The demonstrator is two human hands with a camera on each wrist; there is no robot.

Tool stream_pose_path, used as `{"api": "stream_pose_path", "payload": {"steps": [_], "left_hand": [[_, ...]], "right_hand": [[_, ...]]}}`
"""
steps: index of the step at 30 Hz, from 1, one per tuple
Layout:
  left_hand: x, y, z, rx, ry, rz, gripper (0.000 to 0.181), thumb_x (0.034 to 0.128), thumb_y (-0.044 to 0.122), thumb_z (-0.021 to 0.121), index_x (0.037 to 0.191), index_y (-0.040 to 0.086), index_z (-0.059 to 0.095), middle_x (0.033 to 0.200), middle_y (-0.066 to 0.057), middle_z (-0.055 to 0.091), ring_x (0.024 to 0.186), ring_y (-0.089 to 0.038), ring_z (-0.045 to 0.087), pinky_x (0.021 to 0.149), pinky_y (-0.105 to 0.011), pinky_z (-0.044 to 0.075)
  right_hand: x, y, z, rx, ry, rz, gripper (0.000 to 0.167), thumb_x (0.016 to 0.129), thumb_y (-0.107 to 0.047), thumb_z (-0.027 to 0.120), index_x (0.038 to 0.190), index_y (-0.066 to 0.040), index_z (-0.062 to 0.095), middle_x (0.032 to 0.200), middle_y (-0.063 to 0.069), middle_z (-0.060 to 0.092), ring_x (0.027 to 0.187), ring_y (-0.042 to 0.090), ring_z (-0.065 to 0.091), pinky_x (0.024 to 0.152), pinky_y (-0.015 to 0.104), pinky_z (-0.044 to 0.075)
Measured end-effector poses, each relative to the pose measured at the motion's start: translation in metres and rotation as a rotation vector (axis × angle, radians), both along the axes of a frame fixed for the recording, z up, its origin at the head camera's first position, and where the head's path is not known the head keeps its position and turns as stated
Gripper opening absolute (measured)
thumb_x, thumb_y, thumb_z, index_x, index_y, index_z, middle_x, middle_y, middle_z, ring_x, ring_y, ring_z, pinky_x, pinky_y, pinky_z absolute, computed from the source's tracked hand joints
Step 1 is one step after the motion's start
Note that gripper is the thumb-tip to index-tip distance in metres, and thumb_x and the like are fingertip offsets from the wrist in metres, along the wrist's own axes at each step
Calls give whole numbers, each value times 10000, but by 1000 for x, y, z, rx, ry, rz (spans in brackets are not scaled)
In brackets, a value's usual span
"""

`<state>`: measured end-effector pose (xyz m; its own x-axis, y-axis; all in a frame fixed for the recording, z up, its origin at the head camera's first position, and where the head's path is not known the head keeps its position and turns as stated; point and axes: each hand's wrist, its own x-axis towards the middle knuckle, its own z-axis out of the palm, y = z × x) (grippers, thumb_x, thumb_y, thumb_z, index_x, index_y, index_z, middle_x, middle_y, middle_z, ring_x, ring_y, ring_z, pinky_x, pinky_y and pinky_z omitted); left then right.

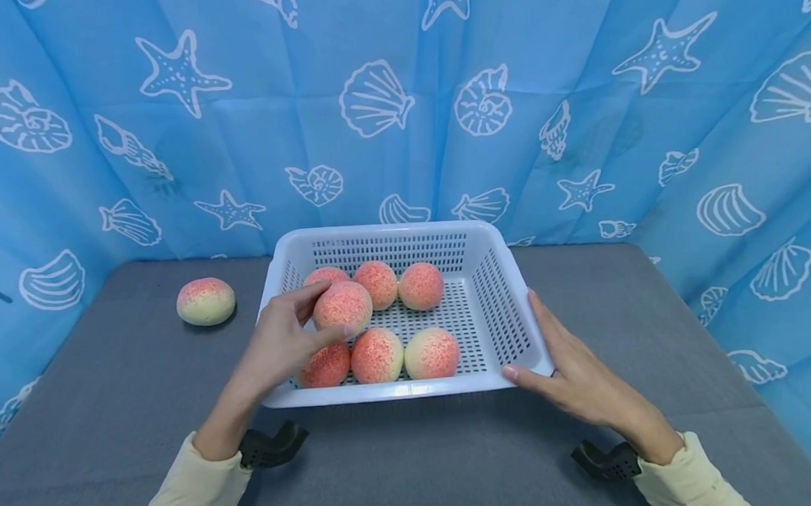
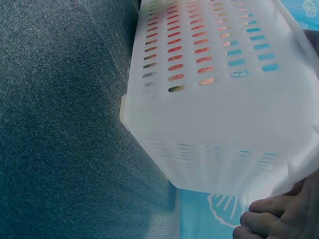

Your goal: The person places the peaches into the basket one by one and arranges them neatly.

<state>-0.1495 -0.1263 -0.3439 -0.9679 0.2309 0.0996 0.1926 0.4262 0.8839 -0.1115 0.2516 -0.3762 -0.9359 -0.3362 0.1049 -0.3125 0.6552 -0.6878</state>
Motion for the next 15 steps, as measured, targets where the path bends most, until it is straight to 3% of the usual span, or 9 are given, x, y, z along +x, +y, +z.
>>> {"api": "stream_pose_path", "payload": {"steps": [6, 11, 15], "left_hand": [[0, 4, 1, -96, 4, 33, 747, 924, 218, 776, 1517, -46, 406, 1522, -198, 461, 1416, -342, 425, 1119, -545, 357], [0, 7, 0, -210, 14, 57, 779, 947, 309, 745, 1528, -58, 378, 1496, -224, 483, 1294, -325, 541, 1047, -551, 435], [0, 10, -2, -275, -3, 73, 780, 944, 357, 739, 1519, -48, 400, 1419, -210, 561, 1186, -289, 605, 1003, -529, 474]], "right_hand": [[-1, 0, 1, 4, 12, 4, 1081, 941, -305, 754, 1623, -339, -84, 1529, 272, 345, 1095, 358, 656, 730, 363, 599], [0, 0, 1, 5, -7, -7, 1090, 938, -291, 758, 1621, -342, -90, 1554, 273, 319, 1110, 379, 650, 736, 394, 603], [1, 0, 0, -7, 4, 5, 1080, 941, -293, 755, 1623, -337, -80, 1542, 264, 344, 1090, 339, 662, 728, 339, 592]]}}
